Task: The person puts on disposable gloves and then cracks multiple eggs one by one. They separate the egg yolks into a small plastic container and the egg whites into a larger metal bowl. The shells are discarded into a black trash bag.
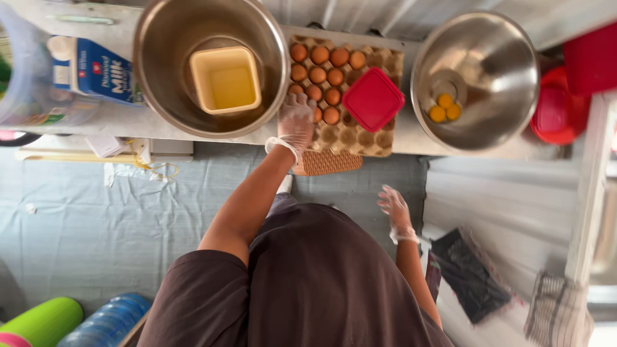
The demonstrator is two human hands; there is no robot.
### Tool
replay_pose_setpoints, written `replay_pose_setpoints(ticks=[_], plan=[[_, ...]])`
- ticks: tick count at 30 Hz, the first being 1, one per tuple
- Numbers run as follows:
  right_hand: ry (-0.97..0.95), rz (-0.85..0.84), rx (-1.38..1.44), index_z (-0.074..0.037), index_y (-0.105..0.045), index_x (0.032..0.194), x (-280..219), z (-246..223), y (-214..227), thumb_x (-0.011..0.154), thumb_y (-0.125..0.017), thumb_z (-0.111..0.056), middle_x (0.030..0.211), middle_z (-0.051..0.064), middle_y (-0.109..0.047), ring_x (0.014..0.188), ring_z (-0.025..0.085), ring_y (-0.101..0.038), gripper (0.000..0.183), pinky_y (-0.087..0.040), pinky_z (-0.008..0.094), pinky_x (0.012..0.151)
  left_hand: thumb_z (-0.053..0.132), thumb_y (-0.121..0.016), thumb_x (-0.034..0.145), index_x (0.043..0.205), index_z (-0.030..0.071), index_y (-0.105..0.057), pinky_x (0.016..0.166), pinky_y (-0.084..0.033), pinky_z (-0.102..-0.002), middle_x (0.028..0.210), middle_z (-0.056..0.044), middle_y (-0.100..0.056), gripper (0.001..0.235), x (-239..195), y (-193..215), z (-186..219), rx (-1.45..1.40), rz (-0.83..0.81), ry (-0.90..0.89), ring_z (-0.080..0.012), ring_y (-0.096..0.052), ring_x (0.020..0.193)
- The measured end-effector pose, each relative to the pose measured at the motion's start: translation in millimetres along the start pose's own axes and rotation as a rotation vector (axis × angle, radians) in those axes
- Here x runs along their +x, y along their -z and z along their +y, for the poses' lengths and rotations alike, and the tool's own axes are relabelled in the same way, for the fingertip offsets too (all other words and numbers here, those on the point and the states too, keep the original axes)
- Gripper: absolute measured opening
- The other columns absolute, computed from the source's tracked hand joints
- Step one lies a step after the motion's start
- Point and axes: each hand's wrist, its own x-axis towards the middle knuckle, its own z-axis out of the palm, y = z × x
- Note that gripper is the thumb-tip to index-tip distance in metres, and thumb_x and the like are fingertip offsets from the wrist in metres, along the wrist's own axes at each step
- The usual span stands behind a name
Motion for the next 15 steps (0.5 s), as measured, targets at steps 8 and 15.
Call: replay_pose_setpoints(ticks=[8, 15], plan=[[-0.087, -0.041, 0.05, -0.011, -0.065, 0.134, 38, 13, 47, 0.094, -0.053, -0.045, 0.119, 0.012, -0.071, 0.094, 0.025, -0.066, 0.053, -0.049, 0.039, 0.083, 0.045, -0.073, 0.093, 0.126, 0.006, -0.058, 0.085, -0.051, -0.047, 0.115, -0.019, -0.061, 0.053, -8, 4, -13, -0.544, -0.14, 0.049, -0.0358, -0.062, 0.105], [-0.033, -0.19, -0.129, -0.011, -0.065, 0.134, 73, -28, 71, 0.096, -0.051, -0.045, 0.122, 0.013, -0.071, 0.099, 0.025, -0.068, 0.053, -0.051, 0.041, 0.089, 0.025, -0.063, 0.097, 0.143, 0.005, -0.047, 0.088, -0.054, -0.035, 0.125, -0.015, -0.065, 0.053, -32, 23, 22, -2.181, 0.128, 0.468, -0.0256, -0.07, 0.105]])
